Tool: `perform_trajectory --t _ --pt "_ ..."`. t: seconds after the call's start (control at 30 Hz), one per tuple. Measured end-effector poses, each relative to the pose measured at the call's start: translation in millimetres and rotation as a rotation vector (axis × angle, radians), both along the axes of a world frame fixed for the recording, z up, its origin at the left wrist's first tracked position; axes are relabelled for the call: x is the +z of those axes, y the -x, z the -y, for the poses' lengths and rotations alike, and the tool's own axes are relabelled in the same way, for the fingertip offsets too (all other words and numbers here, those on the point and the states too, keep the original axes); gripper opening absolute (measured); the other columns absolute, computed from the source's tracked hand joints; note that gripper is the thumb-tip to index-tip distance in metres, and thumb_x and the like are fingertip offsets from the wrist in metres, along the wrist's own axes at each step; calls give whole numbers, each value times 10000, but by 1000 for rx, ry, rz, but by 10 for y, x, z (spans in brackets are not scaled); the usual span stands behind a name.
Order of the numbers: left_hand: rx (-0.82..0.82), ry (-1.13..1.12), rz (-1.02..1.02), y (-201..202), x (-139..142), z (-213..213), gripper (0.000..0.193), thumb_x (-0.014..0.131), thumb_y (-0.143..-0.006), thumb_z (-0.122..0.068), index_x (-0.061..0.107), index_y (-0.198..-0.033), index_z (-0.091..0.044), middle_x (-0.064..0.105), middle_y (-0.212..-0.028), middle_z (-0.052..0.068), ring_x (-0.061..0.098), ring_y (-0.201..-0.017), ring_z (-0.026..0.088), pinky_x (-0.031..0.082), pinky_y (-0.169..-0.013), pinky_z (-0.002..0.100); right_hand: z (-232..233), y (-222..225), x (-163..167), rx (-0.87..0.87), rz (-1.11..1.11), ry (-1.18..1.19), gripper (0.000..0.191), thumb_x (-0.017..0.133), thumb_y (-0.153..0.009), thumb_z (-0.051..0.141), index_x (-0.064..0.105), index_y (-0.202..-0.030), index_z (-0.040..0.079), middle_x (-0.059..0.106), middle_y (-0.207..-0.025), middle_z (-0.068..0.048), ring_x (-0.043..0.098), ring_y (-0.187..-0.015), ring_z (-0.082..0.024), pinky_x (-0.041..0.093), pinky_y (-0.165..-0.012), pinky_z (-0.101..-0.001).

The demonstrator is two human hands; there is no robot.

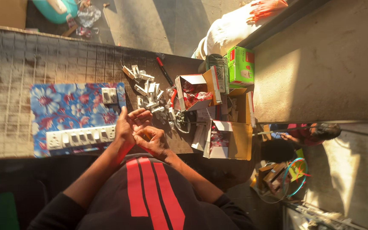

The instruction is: The person sits at a cluttered workbench assembling white electrical switch and socket plates. They pick up small switch modules and screws, fit the modules into the faceplate, and use a screwdriver to tighten screws, working on the plates one at a time.

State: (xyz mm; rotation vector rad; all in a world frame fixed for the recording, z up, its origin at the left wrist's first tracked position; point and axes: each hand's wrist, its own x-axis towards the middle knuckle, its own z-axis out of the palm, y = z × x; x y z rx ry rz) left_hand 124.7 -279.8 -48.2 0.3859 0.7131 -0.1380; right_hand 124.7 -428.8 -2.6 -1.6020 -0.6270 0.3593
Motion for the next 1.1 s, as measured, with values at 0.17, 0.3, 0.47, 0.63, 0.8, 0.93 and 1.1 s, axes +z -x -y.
perform_trajectory --t 0.17,0.3,0.47,0.63,0.8,0.93,1.1 --pt "-46 -19 192 91 93 -374 642 378 -1036 -488 536 -1375 33 605 -1407 228 543 -1363 333 394 -1126 450 -349 -115 -174 -294 -317 23 83 787 -914 81 746 -889 13 753 -838 -42 676 -759 -70 566 -688 -250" --pt "-28 5 254 132 -41 -674 598 434 -1047 -417 501 -1408 55 568 -1439 247 524 -1372 355 390 -1183 471 -653 84 -123 -126 -285 88 77 771 -892 57 730 -874 -6 723 -835 -28 658 -772 -52 549 -682 -242" --pt "-70 -23 312 202 -208 -1017 544 497 -1026 -313 478 -1442 37 567 -1461 199 529 -1367 319 401 -1154 454 -1056 48 -51 -440 -288 97 74 773 -867 81 733 -866 19 718 -800 -21 650 -733 -63 559 -677 -259" --pt "-104 -30 337 258 -301 -1287 465 586 -1022 -172 511 -1415 64 602 -1432 199 583 -1329 287 464 -1147 402 -1267 50 -349 -310 132 367 147 812 -793 118 712 -814 12 691 -762 -59 642 -720 -108 541 -670 -298" --pt "-223 -355 401 362 -300 -1477 397 698 -888 1 652 -1277 61 710 -1275 157 686 -1176 232 539 -1040 361 -1379 14 -553 -435 -210 208 121 806 -840 101 723 -896 32 694 -813 10 614 -744 -68 530 -666 -252" --pt "-306 -470 273 419 -316 -1605 333 785 -862 5 714 -1184 54 761 -1106 143 735 -985 203 606 -897 339 -1357 42 -495 -356 -272 250 155 837 -864 134 735 -897 23 692 -794 12 612 -716 -58 508 -652 -237" --pt "-254 -408 163 288 -392 -1696 280 803 -882 -106 746 -1124 21 771 -977 84 721 -811 131 608 -732 285 -1408 -177 -311 -334 -369 188 190 819 -893 199 737 -936 33 697 -782 23 609 -673 -44 496 -612 -218"
